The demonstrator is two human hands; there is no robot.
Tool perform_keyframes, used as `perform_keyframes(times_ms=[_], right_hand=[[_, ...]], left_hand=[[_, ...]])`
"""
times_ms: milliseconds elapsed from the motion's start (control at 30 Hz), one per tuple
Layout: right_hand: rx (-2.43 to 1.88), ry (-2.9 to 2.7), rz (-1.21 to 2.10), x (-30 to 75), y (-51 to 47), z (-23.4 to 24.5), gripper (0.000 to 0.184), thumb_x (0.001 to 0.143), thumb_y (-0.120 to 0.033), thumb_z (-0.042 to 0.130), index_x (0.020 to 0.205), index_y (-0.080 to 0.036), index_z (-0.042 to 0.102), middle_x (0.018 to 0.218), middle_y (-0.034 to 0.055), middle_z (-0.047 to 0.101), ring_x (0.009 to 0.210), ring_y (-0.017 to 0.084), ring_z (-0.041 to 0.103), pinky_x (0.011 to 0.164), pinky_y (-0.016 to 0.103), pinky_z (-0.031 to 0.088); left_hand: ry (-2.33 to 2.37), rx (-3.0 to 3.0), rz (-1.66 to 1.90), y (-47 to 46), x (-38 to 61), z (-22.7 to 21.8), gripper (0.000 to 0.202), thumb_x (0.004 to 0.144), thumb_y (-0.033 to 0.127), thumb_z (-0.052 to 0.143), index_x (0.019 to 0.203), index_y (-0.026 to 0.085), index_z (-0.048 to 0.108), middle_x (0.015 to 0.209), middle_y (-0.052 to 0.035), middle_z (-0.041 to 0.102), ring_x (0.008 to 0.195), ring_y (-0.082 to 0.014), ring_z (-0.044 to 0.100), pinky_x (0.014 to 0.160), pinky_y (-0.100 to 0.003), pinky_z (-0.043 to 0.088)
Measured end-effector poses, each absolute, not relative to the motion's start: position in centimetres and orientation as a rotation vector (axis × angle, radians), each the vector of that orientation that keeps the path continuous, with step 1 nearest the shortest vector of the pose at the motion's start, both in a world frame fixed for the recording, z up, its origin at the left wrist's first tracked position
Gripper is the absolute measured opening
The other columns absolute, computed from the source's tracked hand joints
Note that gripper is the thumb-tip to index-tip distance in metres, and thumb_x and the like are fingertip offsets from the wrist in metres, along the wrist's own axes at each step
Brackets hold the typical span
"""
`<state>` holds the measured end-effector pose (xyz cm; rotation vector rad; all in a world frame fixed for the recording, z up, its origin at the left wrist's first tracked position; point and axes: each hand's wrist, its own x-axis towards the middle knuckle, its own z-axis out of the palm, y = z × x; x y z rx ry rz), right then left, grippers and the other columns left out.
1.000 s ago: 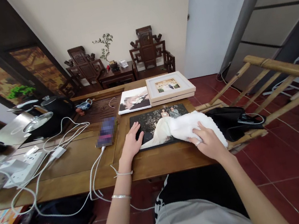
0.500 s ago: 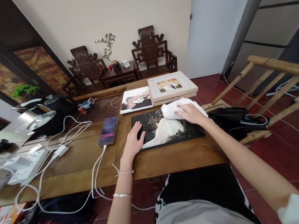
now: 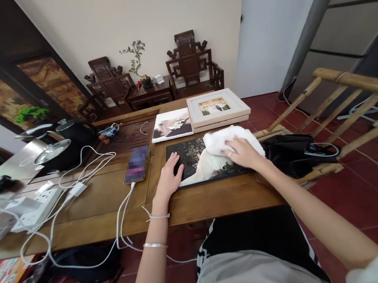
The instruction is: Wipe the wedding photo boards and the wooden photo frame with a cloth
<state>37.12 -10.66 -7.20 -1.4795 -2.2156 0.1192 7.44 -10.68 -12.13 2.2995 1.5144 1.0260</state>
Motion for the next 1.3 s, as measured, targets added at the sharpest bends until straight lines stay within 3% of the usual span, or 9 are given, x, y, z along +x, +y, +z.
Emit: perform_keyframes(times_ms=[133,200,367,500,667,767,900,1067,1300], right_hand=[[-1.373,-2.231,0.089,37.5,-16.5,-7.8,0.021,0.086,-0.023,0.047,0.071,-0.023,0.062,0.074,0.0061,0.066,0.076,0.026,0.061,0.102,0.044,0.038],[-1.349,-2.238,0.1,37.7,-18.6,-8.0,0.02,0.085,-0.023,0.048,0.072,-0.024,0.063,0.076,0.0061,0.067,0.079,0.027,0.063,0.103,0.047,0.039],[-1.353,-2.252,0.191,37.8,-19.8,-7.7,0.017,0.085,-0.026,0.051,0.078,-0.025,0.067,0.082,0.0067,0.071,0.096,0.031,0.066,0.095,0.045,0.046],[-1.351,-2.262,0.247,37.0,-16.3,-7.1,0.02,0.087,-0.025,0.05,0.075,-0.025,0.066,0.084,0.0056,0.073,0.088,0.028,0.066,0.096,0.041,0.043],[-1.462,-2.208,0.235,34.9,-9.4,-6.4,0.022,0.087,-0.026,0.049,0.083,-0.02,0.07,0.089,0.0094,0.075,0.086,0.027,0.065,0.076,0.032,0.043],[-1.479,-2.188,0.211,33.2,-6.3,-6.1,0.025,0.088,-0.025,0.048,0.089,-0.018,0.072,0.095,0.0104,0.075,0.087,0.026,0.065,0.074,0.03,0.04],[-1.462,-2.194,0.186,31.3,-4.8,-5.9,0.026,0.09,-0.024,0.046,0.096,-0.018,0.071,0.099,0.0112,0.075,0.092,0.028,0.065,0.083,0.033,0.039],[-1.423,-2.256,0.175,30.0,-7.3,-6.4,0.022,0.087,-0.022,0.049,0.087,-0.018,0.07,0.09,0.0112,0.074,0.088,0.028,0.064,0.096,0.039,0.036],[-1.16,-2.354,0.246,31.9,-16.0,-7.1,0.014,0.085,-0.02,0.052,0.078,-0.022,0.064,0.078,0.0048,0.068,0.081,0.024,0.063,0.11,0.047,0.033]], left_hand=[[1.513,2.303,1.031,-10.7,7.5,-12.1,0.046,0.093,0.036,0.047,0.13,0.011,0.06,0.145,-0.0166,0.053,0.14,-0.0262,0.044,0.119,-0.046,0.034],[1.511,2.301,1.032,-10.8,7.6,-12.1,0.046,0.093,0.036,0.047,0.13,0.01,0.06,0.145,-0.0171,0.052,0.14,-0.0261,0.044,0.119,-0.046,0.034],[1.511,2.277,1.04,-10.9,7.6,-12.0,0.045,0.093,0.037,0.048,0.13,0.015,0.06,0.147,-0.0139,0.052,0.141,-0.0259,0.044,0.118,-0.047,0.035],[1.513,2.281,1.045,-10.8,7.6,-12.0,0.044,0.093,0.037,0.048,0.129,0.016,0.06,0.146,-0.0136,0.053,0.14,-0.0261,0.044,0.118,-0.047,0.035],[1.51,2.289,1.021,-10.9,7.5,-11.9,0.046,0.094,0.037,0.048,0.131,0.013,0.059,0.147,-0.0154,0.051,0.142,-0.0261,0.042,0.119,-0.047,0.034],[1.508,2.294,1.011,-10.9,7.5,-11.9,0.046,0.094,0.037,0.048,0.131,0.012,0.059,0.147,-0.0163,0.05,0.142,-0.0264,0.042,0.119,-0.046,0.033],[1.513,2.293,1.012,-10.9,7.5,-12.0,0.046,0.094,0.037,0.048,0.131,0.014,0.059,0.147,-0.0154,0.051,0.141,-0.0263,0.043,0.119,-0.047,0.033],[1.504,2.288,1.021,-10.8,7.5,-12.2,0.045,0.093,0.036,0.049,0.131,0.014,0.059,0.147,-0.0144,0.052,0.141,-0.0265,0.043,0.119,-0.047,0.033],[1.52,2.286,1.019,-10.9,7.6,-12.2,0.047,0.094,0.036,0.048,0.133,0.013,0.058,0.148,-0.0148,0.05,0.141,-0.0256,0.043,0.118,-0.047,0.034]])
